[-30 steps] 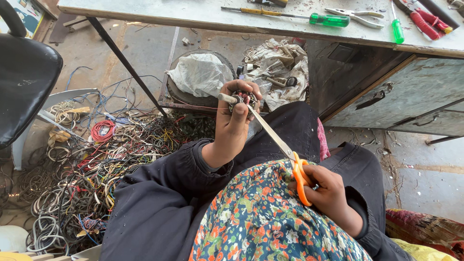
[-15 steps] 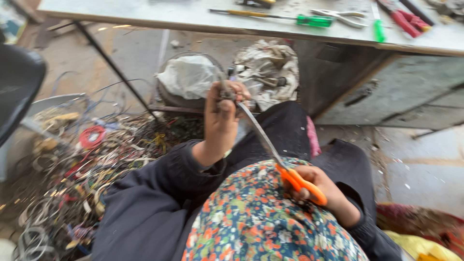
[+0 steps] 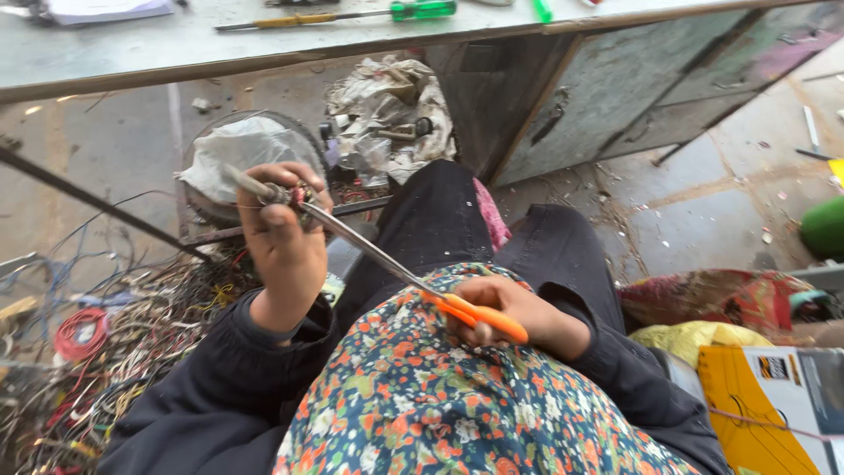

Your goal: The person winds red wire around a cylindrical metal component using a screwdriver to hold it steady. They use orange-handled scissors to cut the wire and then wrap the cut end around the component. The work is performed on the lap in a cluttered workshop.

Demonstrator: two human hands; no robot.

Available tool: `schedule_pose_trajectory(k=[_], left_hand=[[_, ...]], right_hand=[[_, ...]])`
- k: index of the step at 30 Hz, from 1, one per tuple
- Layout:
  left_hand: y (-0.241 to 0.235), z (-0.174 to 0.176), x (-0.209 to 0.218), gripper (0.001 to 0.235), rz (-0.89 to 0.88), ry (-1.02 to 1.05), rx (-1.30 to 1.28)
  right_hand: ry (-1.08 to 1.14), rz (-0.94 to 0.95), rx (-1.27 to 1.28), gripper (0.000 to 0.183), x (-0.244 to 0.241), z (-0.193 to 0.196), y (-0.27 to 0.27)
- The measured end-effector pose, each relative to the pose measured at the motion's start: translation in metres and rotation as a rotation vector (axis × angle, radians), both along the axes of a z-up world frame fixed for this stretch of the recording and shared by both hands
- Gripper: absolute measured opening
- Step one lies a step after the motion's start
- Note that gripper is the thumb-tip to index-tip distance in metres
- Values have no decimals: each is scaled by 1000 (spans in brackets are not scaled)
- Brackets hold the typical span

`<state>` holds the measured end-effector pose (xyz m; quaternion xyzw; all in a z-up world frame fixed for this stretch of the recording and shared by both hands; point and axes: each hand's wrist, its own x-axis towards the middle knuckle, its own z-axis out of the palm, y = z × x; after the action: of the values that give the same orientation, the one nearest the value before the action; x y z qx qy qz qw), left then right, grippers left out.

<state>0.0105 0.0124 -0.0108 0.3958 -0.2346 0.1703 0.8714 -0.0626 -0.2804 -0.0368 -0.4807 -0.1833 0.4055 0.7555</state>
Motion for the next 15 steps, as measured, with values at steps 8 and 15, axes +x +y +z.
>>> schedule_pose_trajectory(k=[8,15], left_hand=[[-9,-3,12,37,-67,-20,-174],[-9,-1,6,41,-53,-56,-43]], right_hand=[[-184,-80,-207,73,2,-4,-16],[-151,-74,-206,79,8,-10,-17]])
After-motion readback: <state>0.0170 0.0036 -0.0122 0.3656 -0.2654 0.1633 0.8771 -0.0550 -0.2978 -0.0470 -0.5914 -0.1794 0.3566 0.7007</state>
